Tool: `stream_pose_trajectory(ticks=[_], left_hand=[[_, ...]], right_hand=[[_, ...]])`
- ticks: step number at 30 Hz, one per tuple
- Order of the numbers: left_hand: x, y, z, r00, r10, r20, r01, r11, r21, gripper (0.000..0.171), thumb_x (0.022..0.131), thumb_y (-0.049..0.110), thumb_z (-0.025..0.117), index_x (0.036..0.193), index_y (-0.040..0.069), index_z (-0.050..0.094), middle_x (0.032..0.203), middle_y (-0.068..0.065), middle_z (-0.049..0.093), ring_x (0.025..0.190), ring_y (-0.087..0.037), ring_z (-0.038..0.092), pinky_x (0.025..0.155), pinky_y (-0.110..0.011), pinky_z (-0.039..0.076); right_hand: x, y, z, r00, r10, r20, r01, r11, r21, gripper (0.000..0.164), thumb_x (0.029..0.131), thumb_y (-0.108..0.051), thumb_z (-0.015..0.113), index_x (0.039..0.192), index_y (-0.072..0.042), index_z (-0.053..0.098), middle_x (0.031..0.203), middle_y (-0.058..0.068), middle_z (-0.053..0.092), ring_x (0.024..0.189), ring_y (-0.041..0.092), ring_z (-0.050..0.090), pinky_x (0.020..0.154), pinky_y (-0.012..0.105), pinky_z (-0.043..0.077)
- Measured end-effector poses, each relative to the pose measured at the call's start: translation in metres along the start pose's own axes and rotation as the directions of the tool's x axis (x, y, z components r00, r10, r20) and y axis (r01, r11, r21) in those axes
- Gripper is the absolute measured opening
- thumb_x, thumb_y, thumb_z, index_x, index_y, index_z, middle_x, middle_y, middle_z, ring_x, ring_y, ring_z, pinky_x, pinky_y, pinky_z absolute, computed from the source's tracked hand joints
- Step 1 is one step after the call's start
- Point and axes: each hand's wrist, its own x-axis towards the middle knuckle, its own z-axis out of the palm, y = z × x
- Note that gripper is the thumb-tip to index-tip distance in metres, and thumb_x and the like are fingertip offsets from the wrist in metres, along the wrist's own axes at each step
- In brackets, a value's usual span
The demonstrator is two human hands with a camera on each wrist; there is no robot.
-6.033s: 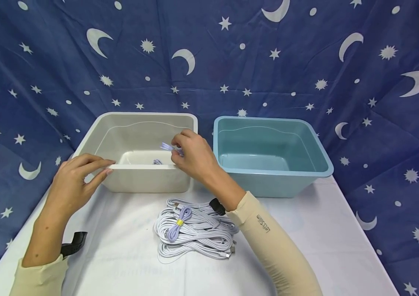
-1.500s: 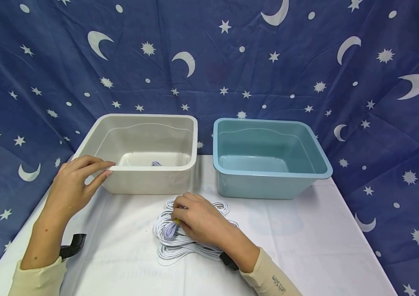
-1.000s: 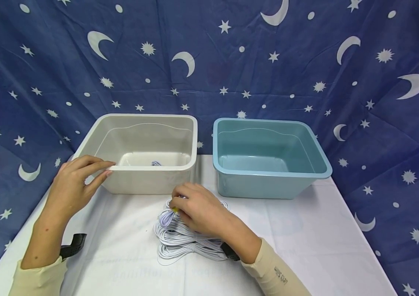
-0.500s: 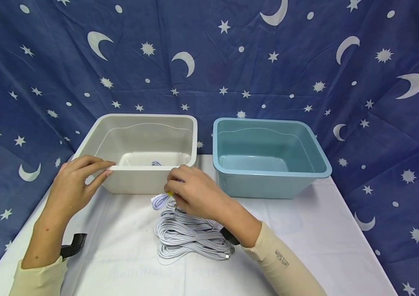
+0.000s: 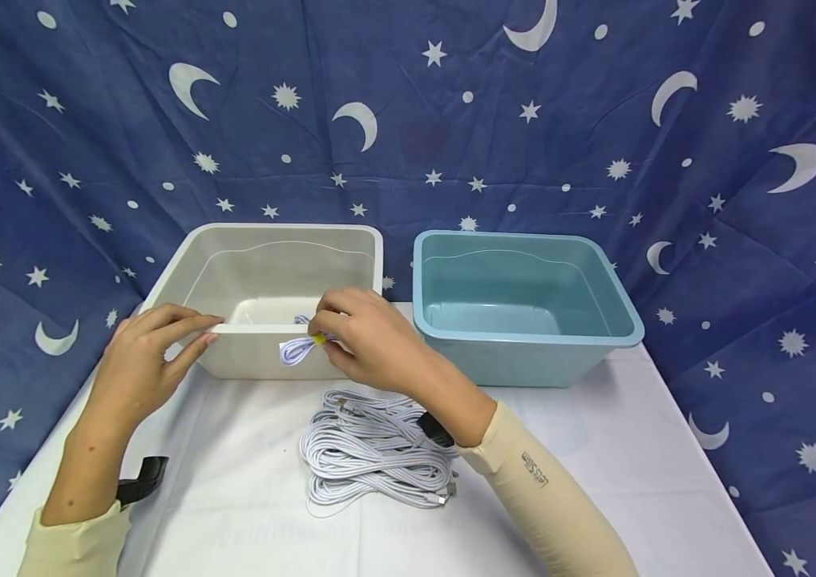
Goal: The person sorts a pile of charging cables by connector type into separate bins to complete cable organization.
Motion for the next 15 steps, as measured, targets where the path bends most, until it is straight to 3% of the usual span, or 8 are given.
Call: stream_pose_trajectory(ticks=[15], left_hand=[[0.000,0.000,-0.001,1.000,-0.004,-0.001,0.004,1.000,0.000,0.026,0.089,0.008,0.086,0.114,0.012,0.082,0.102,-0.005,0.072,0.096,-0.028,0.066,0.084,-0.049,0.041]], right_hand=[[0.027,0.019,0.006,0.991,0.126,0.035,-0.125,0.992,-0.029,0.014,0.093,-0.005,0.075,0.105,-0.011,0.078,0.104,-0.001,0.069,0.097,0.018,0.062,0.088,0.032,0.050]])
